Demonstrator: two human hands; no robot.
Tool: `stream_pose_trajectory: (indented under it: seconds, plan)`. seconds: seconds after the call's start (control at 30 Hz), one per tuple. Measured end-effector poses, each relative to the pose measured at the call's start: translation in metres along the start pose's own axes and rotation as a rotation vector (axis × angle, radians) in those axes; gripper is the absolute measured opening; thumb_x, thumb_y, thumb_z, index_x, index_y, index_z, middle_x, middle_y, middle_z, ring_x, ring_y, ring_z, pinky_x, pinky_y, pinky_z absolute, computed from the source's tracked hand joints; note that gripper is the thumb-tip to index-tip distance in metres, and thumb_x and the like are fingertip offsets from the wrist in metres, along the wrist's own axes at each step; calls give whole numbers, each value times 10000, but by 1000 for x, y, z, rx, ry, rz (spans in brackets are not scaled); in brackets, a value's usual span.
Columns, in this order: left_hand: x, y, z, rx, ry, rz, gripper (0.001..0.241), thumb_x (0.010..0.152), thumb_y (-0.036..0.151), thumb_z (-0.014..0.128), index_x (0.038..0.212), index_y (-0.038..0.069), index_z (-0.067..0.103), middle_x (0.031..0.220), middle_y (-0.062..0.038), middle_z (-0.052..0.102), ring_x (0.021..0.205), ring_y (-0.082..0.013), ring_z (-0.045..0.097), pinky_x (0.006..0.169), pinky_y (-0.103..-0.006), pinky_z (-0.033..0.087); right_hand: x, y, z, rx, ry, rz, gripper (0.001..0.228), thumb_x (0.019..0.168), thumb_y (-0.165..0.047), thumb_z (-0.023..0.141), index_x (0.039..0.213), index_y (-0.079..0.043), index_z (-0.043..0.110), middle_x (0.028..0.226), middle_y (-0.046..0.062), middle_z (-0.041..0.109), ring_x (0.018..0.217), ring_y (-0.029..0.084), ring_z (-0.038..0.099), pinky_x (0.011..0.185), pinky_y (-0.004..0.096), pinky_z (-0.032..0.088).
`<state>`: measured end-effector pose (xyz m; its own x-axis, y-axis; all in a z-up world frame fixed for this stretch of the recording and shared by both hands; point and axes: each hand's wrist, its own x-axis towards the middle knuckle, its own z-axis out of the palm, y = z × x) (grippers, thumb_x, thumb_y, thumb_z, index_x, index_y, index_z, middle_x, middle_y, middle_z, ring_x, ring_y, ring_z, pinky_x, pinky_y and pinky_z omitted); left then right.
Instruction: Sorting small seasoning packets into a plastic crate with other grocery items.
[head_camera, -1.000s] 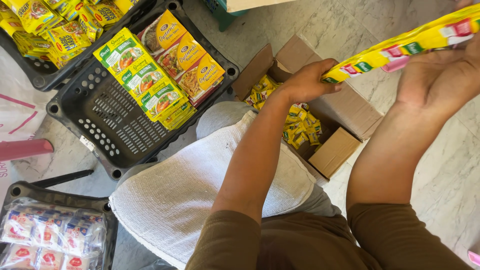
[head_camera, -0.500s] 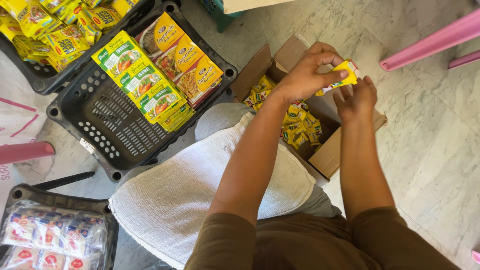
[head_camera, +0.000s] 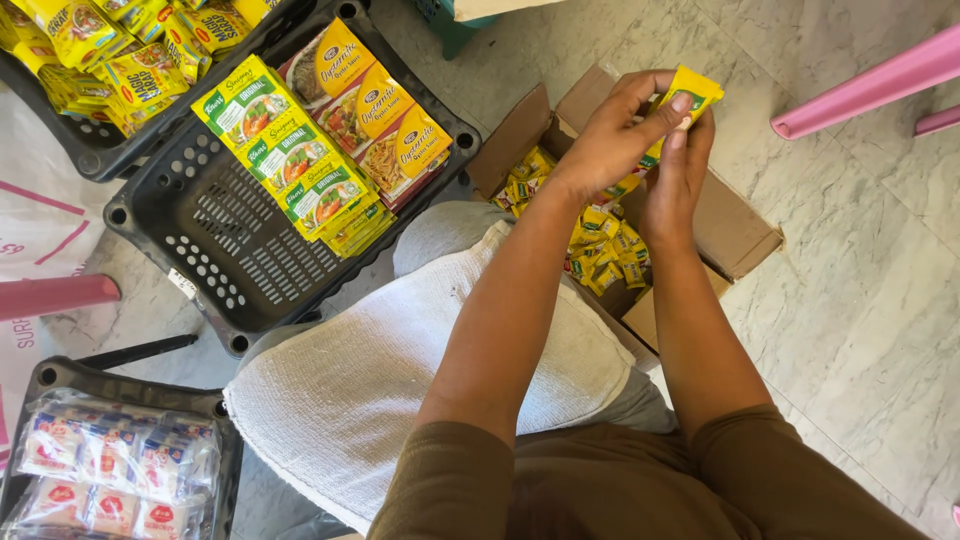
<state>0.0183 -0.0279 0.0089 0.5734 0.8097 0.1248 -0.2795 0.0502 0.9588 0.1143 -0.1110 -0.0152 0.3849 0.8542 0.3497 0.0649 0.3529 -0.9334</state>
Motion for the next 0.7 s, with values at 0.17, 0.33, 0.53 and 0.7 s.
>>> stream_pose_trajectory:
  seconds: [0.17, 0.33, 0.53, 0.7]
  plan:
    - [5, -37, 3, 262, 65, 164, 426, 1060, 322, 663, 1373, 36, 630, 1428, -138, 560, 1359, -308, 548, 1139, -382, 442, 6, 4, -2, 226, 168, 197, 505, 1130, -369, 483, 1496, -22, 455, 1420, 104, 553, 1321, 206, 539, 1158, 368, 446]
    - [-6, 5, 7, 477, 102, 146, 471, 971, 343, 729, 1354, 88, 631, 1408, -133, 662, 1305, -282, 652, 1068, -367, 530, 6, 2, -4, 339, 201, 279, 450, 1124, -346, 467, 1431, -23, 525, 1342, 111, 613, 1246, 210, 601, 1094, 366, 502]
    - [-8, 9, 8, 422, 201, 91, 616, 937, 332, 710, 1434, 91, 438, 1383, -147, 670, 1290, -332, 656, 1044, -418, 529, 7, 1, 6, 359, 219, 368, 522, 1111, -425, 436, 1476, -55, 480, 1409, 101, 587, 1298, 204, 589, 1119, 376, 502]
    - [2, -31, 8, 539, 75, -44, 620, 1076, 325, 520, 1636, 154, 317, 1499, -187, 606, 1366, -382, 579, 1177, -434, 442, 15, 15, 9, 452, 141, 277, 509, 1143, -409, 420, 1533, -82, 422, 1426, 102, 570, 1313, 215, 568, 1170, 389, 477]
